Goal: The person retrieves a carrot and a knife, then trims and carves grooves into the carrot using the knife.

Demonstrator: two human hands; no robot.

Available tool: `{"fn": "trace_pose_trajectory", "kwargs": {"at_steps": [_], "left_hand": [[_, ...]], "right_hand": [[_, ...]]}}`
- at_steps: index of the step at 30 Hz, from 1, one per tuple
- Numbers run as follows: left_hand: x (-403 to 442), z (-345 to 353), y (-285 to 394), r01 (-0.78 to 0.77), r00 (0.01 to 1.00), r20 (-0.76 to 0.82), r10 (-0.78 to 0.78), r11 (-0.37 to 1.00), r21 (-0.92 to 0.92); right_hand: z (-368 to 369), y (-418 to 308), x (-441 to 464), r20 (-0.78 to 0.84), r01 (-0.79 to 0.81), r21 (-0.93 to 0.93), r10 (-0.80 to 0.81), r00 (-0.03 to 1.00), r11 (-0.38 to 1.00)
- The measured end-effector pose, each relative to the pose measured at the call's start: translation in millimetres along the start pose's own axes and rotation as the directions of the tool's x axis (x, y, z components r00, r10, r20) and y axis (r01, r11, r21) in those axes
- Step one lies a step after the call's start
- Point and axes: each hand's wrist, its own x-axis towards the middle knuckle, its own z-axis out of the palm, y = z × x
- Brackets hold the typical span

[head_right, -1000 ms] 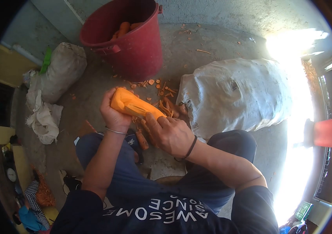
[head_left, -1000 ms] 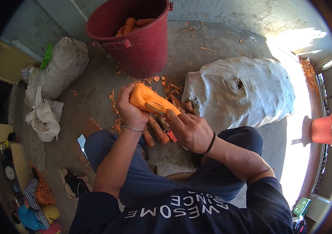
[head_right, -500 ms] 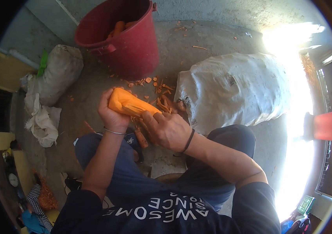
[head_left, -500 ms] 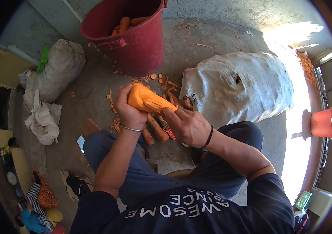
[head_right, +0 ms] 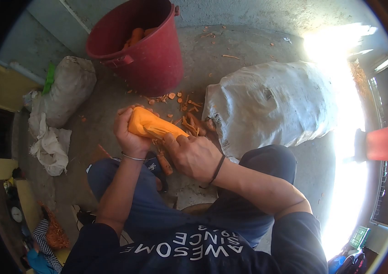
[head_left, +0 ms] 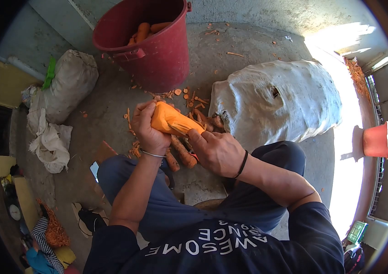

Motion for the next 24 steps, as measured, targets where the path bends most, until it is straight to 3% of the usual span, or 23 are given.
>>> {"fn": "trace_pose_trajectory", "kwargs": {"at_steps": [8,16,19,21,22,24], "left_hand": [[18,-16,-13,-0.174,0.985,0.011,0.175,0.972,0.161],[16,-4,-20,-0.009,0.985,-0.170,0.031,0.992,0.128],[21,-9,-22,-0.053,0.983,-0.162,0.081,0.984,0.171],[27,-10,-13,-0.180,0.966,-0.125,0.226,0.937,0.301],[31,-10,-6,-0.181,0.967,-0.120,0.226,0.936,0.301],[35,-12,12,-0.035,0.993,-0.113,0.042,0.997,0.067]], "right_hand": [[-18,-5,5,0.119,-0.142,-0.001,0.141,0.983,0.990],[-15,-5,2,0.145,-0.181,-0.059,0.188,0.971,0.982],[-23,-5,1,0.207,-0.202,-0.076,0.213,0.955,0.976],[-26,2,-1,0.239,-0.212,-0.092,0.228,0.944,0.973],[-25,10,-3,0.267,-0.212,-0.037,0.214,0.940,0.977],[-29,23,1,0.301,-0.192,0.020,0.177,0.937,0.981]]}}
